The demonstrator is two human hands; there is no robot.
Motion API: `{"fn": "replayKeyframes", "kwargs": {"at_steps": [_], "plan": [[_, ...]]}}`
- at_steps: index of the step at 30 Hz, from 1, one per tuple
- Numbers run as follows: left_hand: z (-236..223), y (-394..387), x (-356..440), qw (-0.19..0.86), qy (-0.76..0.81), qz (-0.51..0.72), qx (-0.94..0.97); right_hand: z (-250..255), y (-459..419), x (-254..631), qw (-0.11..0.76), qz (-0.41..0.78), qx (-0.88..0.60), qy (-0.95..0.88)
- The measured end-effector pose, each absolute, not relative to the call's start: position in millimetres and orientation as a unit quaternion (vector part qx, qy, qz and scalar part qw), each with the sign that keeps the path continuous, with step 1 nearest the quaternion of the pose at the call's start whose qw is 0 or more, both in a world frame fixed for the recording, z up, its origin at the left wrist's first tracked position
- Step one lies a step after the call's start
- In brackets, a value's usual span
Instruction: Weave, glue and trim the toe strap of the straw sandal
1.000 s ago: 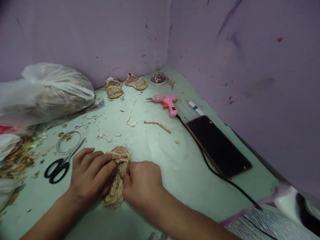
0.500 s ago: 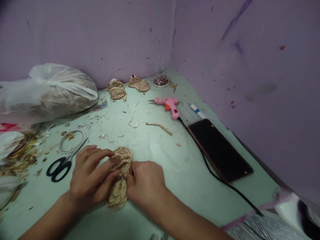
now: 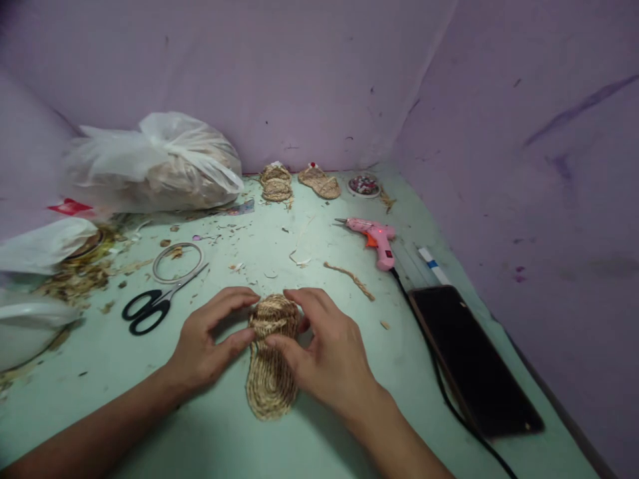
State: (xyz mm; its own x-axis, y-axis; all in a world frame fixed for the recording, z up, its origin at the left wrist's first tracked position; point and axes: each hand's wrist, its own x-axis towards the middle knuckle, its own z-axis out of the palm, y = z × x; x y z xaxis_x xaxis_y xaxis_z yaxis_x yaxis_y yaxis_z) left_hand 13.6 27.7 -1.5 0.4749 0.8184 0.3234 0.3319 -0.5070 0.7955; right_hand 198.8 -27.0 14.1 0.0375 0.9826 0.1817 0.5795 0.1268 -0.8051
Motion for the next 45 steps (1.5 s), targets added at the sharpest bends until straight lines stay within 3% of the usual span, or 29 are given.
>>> {"fn": "replayKeyframes", "kwargs": {"at_steps": [6, 18, 22, 28, 31, 35, 39, 45], "plan": [[0.1, 32.2, 23.8, 0.434, 0.398, 0.374, 0.716, 6.0, -14.3, 189.4, 0.413, 0.329, -0.589, -0.611], [2.7, 32.6, 25.1, 0.46, 0.431, 0.358, 0.689, 5.8, -12.7, 184.7, 0.457, 0.395, -0.602, -0.522], [2.2, 31.8, 23.0, 0.438, 0.431, 0.353, 0.706, -1.0, -18.7, 195.1, 0.412, 0.335, -0.678, -0.509], [-3.1, 33.9, 24.4, 0.393, 0.426, 0.334, 0.743, 0.6, -33.0, 200.0, 0.251, 0.284, -0.744, -0.55], [-5.9, 34.5, 26.4, 0.357, 0.43, 0.314, 0.768, 4.7, -34.0, 195.7, 0.228, 0.268, -0.749, -0.562], [-7.1, 35.2, 27.3, 0.352, 0.425, 0.309, 0.775, -0.3, -30.9, 190.8, 0.327, 0.309, -0.704, -0.55], [-6.3, 36.0, 26.6, 0.354, 0.422, 0.329, 0.767, -6.1, -26.0, 186.5, 0.456, 0.484, -0.615, -0.423], [-8.1, 36.4, 24.5, 0.339, 0.425, 0.315, 0.778, 1.2, -21.7, 186.6, 0.525, 0.641, -0.533, -0.171]]}}
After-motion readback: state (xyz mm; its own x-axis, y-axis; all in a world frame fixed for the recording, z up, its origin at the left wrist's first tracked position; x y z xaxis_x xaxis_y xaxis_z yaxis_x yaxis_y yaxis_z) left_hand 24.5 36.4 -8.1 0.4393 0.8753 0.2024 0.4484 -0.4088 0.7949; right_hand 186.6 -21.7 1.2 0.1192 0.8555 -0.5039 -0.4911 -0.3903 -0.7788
